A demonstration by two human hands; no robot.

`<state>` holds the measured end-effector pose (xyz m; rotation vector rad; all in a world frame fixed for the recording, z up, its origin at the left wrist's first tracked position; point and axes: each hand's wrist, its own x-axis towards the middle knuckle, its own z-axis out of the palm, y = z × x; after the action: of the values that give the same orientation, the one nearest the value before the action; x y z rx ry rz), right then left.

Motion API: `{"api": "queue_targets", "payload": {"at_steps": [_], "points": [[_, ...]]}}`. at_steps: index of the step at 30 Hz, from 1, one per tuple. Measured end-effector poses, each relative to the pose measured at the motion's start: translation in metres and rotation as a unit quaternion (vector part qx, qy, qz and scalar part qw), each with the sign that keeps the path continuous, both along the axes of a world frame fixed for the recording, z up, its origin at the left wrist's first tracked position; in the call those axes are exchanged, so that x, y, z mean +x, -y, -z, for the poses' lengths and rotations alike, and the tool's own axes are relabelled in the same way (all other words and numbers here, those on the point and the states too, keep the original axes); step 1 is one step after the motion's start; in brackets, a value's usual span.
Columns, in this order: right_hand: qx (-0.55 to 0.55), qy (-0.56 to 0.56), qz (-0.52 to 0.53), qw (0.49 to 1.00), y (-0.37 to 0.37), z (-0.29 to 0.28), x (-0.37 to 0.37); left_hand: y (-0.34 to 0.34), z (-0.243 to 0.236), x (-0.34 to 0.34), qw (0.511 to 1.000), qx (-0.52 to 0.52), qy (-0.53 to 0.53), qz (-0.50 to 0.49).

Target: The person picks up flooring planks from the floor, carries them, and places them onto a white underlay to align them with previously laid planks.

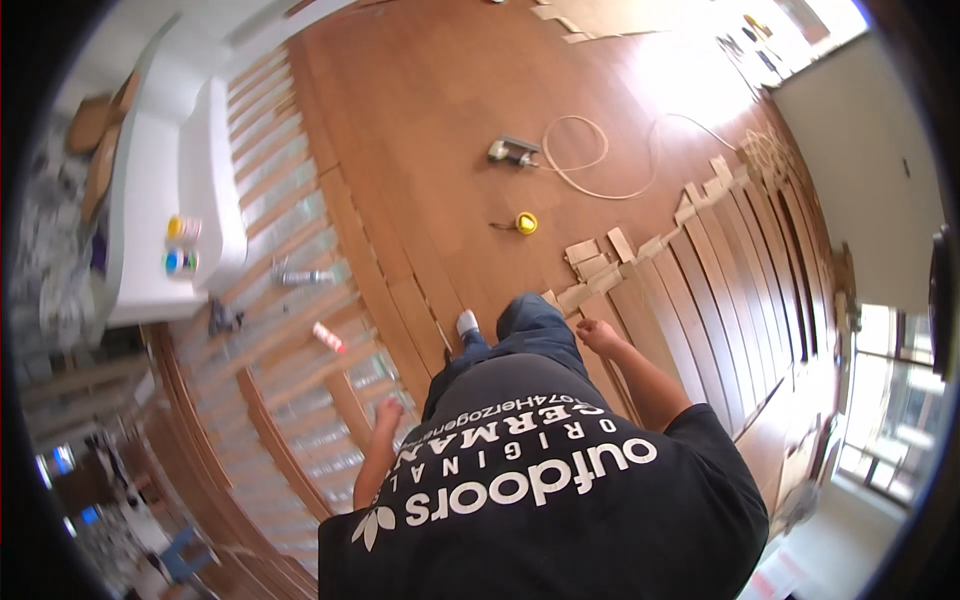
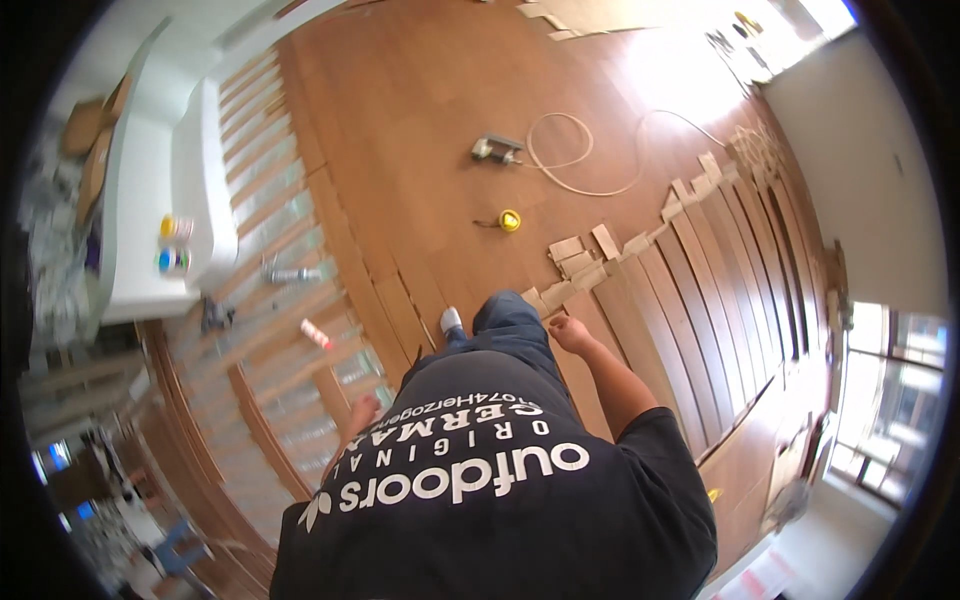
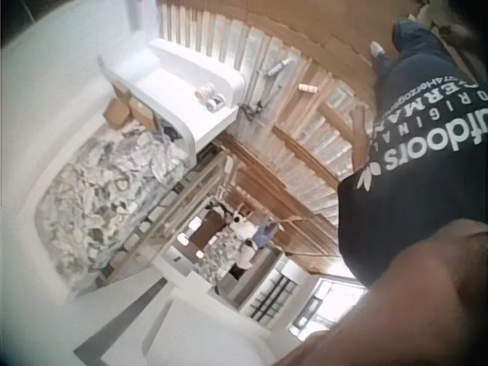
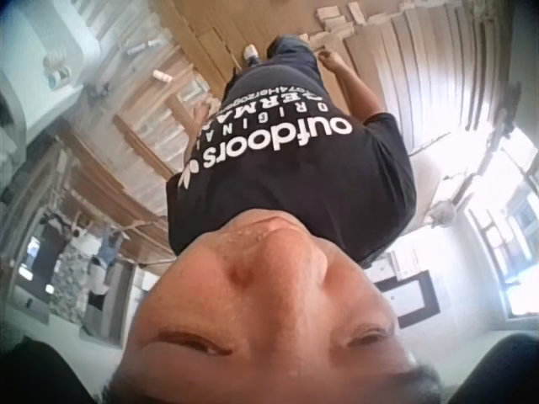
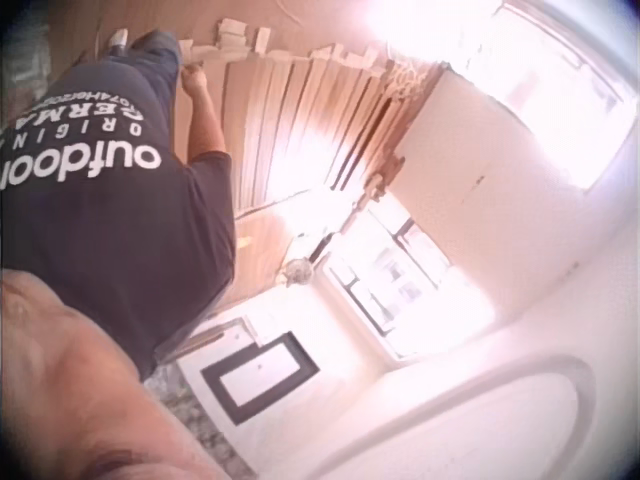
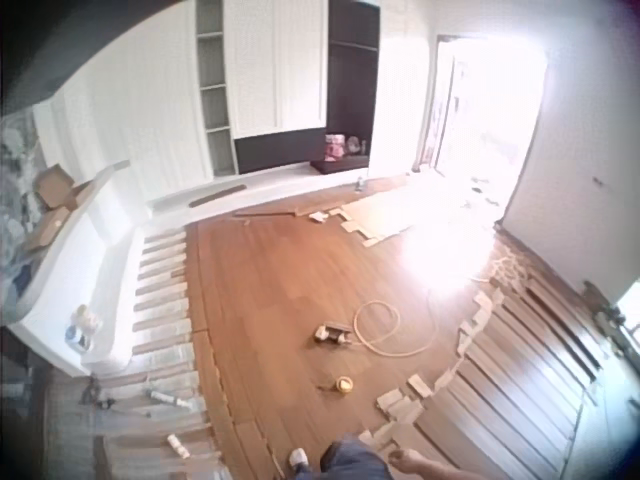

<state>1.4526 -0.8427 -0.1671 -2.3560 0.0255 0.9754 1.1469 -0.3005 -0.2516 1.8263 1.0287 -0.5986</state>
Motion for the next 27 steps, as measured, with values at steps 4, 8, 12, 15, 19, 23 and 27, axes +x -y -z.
{"api": "queue_targets", "payload": {"at_steps": [4,8,12,15,19,23,27], "points": [[-0.043,0.002,0.094,0.995,-0.014,0.019,0.038,-0.138,-0.030,0.217,0.992,0.001,0.117,-0.045],[-0.085,-0.089,0.088,0.989,-0.007,0.058,0.084,-0.180,-0.047,0.408,0.984,-0.055,0.152,-0.071],[-0.143,-0.010,0.164,0.976,-0.032,0.071,0.166,-0.187,-0.032,0.536,0.971,-0.214,0.104,-0.041],[-0.021,0.056,0.280,0.958,-0.078,0.030,0.250,-0.158,-0.031,0.629,0.968,-0.173,0.020,0.179],[0.058,0.097,0.412,0.904,-0.115,-0.025,0.330,-0.120,-0.050,0.785,0.870,-0.123,0.027,0.476],[0.050,0.106,0.556,0.823,-0.143,-0.027,0.350,-0.119,-0.051,0.966,0.845,-0.121,0.038,0.520],[-0.040,0.064,0.776,0.626,-0.231,0.037,0.290,-0.137,-0.074,1.151,0.849,-0.077,0.068,0.518]]}}
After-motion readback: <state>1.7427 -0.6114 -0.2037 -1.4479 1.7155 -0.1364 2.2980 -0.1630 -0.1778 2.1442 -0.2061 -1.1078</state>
